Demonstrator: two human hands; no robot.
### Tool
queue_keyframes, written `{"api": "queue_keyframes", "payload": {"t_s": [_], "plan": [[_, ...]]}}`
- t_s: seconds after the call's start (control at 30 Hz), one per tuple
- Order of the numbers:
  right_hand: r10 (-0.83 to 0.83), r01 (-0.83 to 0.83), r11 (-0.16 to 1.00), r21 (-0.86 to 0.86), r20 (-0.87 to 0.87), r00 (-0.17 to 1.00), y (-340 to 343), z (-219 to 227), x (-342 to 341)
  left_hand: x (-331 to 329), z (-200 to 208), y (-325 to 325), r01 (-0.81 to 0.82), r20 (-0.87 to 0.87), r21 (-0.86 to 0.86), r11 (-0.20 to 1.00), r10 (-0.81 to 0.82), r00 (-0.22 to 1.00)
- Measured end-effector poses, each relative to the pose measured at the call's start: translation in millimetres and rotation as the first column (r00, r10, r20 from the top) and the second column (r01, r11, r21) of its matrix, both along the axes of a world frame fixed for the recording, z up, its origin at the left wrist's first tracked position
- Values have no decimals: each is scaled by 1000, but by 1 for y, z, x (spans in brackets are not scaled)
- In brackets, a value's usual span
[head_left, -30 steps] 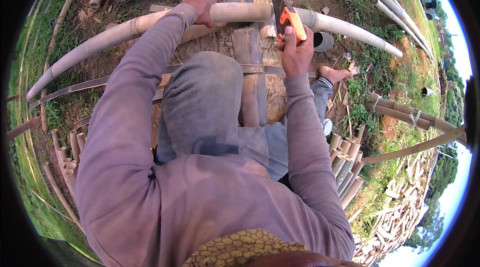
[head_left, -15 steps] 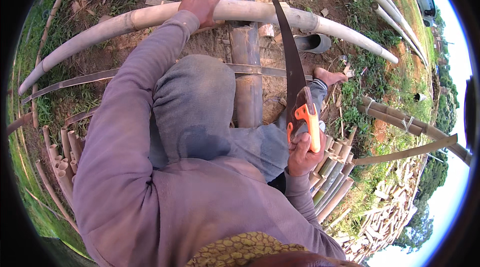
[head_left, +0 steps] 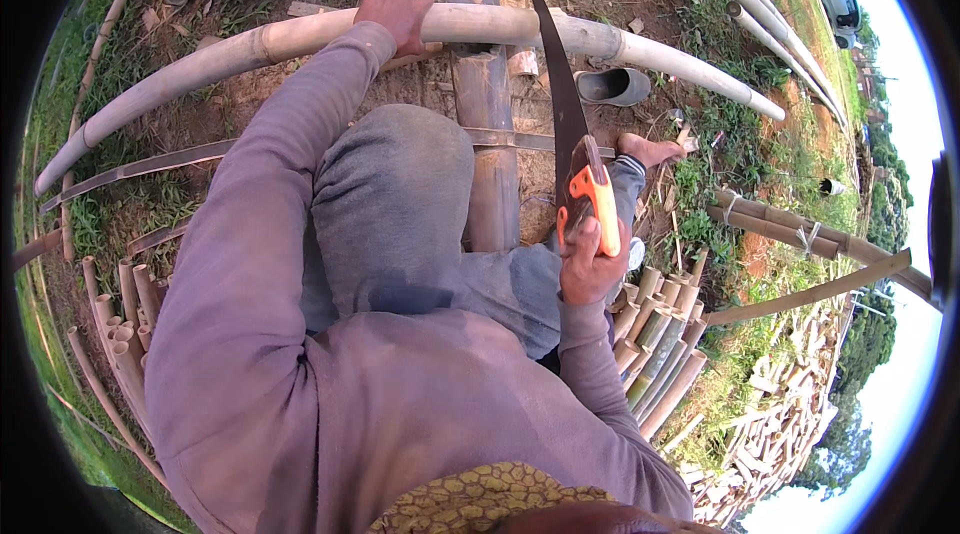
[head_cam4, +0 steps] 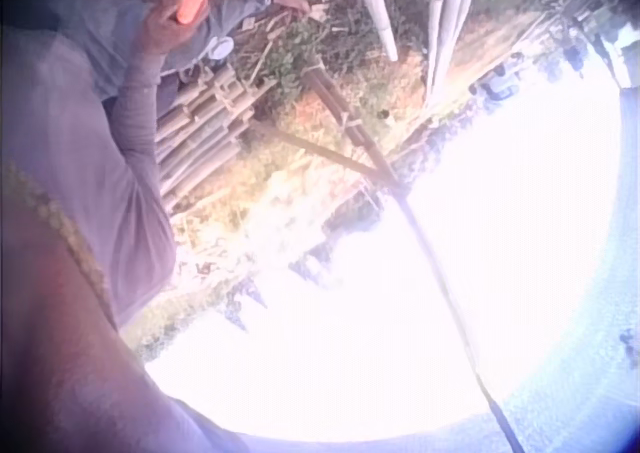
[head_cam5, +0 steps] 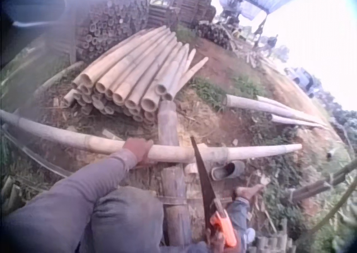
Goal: The person sits on the ground and uses a hand saw to cut long bamboo poles into shorter sections. The cut pieces are placed aside in a pile while the person continues to saw through the remaining length of the pole.
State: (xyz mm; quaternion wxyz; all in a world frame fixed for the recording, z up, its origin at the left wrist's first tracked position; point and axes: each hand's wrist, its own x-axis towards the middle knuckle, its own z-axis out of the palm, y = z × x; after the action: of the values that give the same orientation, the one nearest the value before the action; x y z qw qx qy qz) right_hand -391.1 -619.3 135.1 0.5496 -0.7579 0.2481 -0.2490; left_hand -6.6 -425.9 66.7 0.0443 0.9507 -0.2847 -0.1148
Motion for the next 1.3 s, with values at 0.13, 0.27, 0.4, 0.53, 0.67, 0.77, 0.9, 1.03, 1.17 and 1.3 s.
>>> {"api": "queue_keyframes", "payload": {"t_s": [0.13, 0.27, 0.4, 0.53, 0.67, 0.77, 0.9, 1.03, 1.17, 1.3], "plan": [[6, 0, 998, -61, 106, 994, 16, 1, -34, -3, 3, 2, 3, 7, -22, 1000, -3, 1000], [7, 12, 973, -231, 81, 997, -38, -36, 126, -6, 8, -10, 18, 18, -47, 999, -17, 1000], [30, -26, 999, -34, 100, 995, -42, -21, 176, -2, 6, -11, 10, 8, -4, 1000, -10, 1000], [-21, 26, 996, -83, 54, 998, -23, -37, 35, 6, 5, -4, 14, 14, 12, 1000, -15, 1000], [0, 7, 998, -59, 114, 994, 12, -11, -34, -1, -4, 4, 36, 76, -28, 999, -34, 997], [10, 8, 990, -142, 126, 992, -12, -36, 28, -2, -3, 0, 26, 78, -42, 999, -23, 997], [7, 12, 988, -157, 125, 992, -53, -50, 170, 2, 5, -11, 24, 13, -11, 1000, -24, 1000], [-6, 11, 999, -32, 141, 990, -37, -44, 136, -1, 6, -10, 22, 10, -3, 1000, -22, 1000], [14, -5, 997, -79, 117, 993, -2, -30, -14, 3, 2, 2, 13, 3, -4, 1000, -13, 1000], [12, 8, 991, -131, 148, 989, 6, -27, -25, 0, -6, 0, 11, 30, -11, 1000, -11, 1000]]}}
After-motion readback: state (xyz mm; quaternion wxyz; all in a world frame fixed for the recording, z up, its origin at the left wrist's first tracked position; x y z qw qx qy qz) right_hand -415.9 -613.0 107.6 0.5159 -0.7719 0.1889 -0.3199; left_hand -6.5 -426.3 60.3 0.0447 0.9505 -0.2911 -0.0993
